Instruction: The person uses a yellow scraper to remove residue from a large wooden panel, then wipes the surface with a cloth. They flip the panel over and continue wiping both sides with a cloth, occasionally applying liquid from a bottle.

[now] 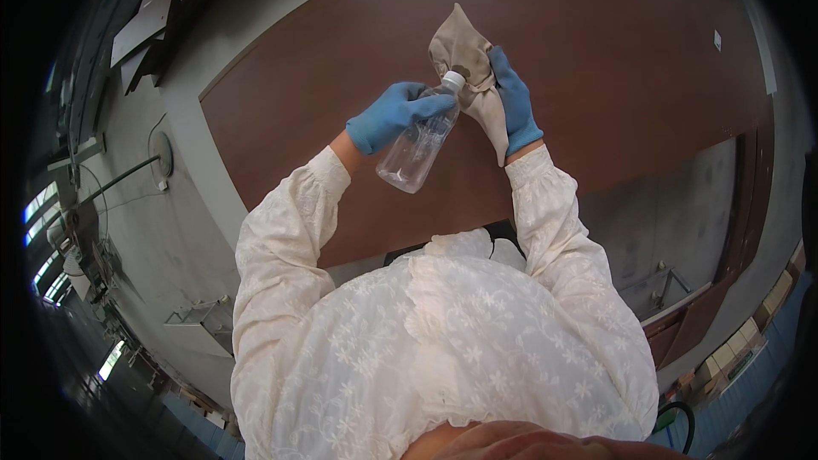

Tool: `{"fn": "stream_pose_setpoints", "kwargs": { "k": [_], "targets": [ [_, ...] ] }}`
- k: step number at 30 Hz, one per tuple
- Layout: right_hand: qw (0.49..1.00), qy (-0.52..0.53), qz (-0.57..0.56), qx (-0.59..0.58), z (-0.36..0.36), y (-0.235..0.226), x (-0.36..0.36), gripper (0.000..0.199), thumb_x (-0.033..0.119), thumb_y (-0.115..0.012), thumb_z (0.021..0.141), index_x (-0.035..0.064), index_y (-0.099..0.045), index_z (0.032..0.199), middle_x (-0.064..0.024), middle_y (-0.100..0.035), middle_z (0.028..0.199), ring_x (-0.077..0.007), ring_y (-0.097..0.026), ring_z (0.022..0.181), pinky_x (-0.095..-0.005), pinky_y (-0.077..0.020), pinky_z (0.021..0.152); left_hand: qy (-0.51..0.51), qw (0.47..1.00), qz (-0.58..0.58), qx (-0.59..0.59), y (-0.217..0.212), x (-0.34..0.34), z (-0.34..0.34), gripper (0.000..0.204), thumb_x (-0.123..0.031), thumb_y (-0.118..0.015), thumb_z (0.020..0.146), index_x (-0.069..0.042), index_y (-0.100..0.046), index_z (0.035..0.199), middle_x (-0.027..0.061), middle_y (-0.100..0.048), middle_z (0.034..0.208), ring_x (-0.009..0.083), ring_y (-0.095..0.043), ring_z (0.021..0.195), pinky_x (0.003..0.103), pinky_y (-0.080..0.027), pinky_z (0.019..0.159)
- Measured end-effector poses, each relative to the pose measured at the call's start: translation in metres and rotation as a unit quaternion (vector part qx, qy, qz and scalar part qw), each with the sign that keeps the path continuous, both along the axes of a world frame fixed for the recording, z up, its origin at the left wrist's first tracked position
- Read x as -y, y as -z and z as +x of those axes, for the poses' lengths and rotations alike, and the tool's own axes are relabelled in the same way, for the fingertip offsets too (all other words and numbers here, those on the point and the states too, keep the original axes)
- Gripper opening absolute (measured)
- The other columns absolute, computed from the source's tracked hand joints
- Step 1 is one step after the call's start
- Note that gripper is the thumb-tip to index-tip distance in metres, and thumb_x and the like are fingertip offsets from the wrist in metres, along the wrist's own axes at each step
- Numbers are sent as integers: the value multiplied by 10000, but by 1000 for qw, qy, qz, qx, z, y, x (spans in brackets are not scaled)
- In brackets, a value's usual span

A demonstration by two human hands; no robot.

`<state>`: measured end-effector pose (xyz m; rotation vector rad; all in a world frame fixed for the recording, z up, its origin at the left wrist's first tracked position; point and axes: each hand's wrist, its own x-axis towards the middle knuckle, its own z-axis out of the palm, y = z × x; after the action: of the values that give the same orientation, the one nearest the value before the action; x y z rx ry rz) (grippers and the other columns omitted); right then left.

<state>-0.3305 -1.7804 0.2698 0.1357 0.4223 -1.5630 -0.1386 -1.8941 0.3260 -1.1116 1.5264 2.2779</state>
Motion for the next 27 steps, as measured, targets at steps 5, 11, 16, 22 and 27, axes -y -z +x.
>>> {"fn": "stream_pose_setpoints", "kwargs": {
  "k": [5,11,16,22,27],
  "targets": [
    [1000,-7,17,-2,-8,0,-21,594,455,-494,1130,6,-482,1518,-179,-589,1460,-301,-621,1291,-426,-542,1102,12,997,80,16,5,-21,-9,581,-481,-709,1006,40,-689,1262,125,-765,1018,186,-767,822,308,-641,746],
    [996,-13,22,83,-13,6,-39,594,445,-526,1119,20,-474,1530,-195,-567,1493,-338,-592,1332,-483,-500,1143,9,990,139,6,14,-33,-8,520,-466,-659,1046,17,-715,1229,127,-777,1012,190,-779,851,311,-651,753],
    [991,-56,77,97,-4,18,-54,574,441,-542,1111,52,-480,1530,-193,-565,1489,-339,-588,1335,-490,-474,1165,-75,965,244,-56,20,-21,11,489,-439,-605,1084,11,-705,1248,145,-776,1055,228,-791,889,341,-673,772],
    [981,-73,22,176,8,25,-45,595,464,-523,1114,42,-488,1532,-198,-578,1480,-355,-603,1312,-534,-477,1144,-76,963,252,-61,12,-29,15,460,-418,-610,1087,1,-706,1249,138,-771,1046,229,-786,884,340,-671,753],
    [978,-98,8,182,11,19,-40,564,423,-511,1124,33,-492,1530,-183,-578,1491,-350,-604,1315,-533,-471,1151,-71,973,220,0,6,-33,20,459,-419,-654,1063,4,-709,1232,114,-763,1033,206,-766,854,322,-647,739]
  ]
}}
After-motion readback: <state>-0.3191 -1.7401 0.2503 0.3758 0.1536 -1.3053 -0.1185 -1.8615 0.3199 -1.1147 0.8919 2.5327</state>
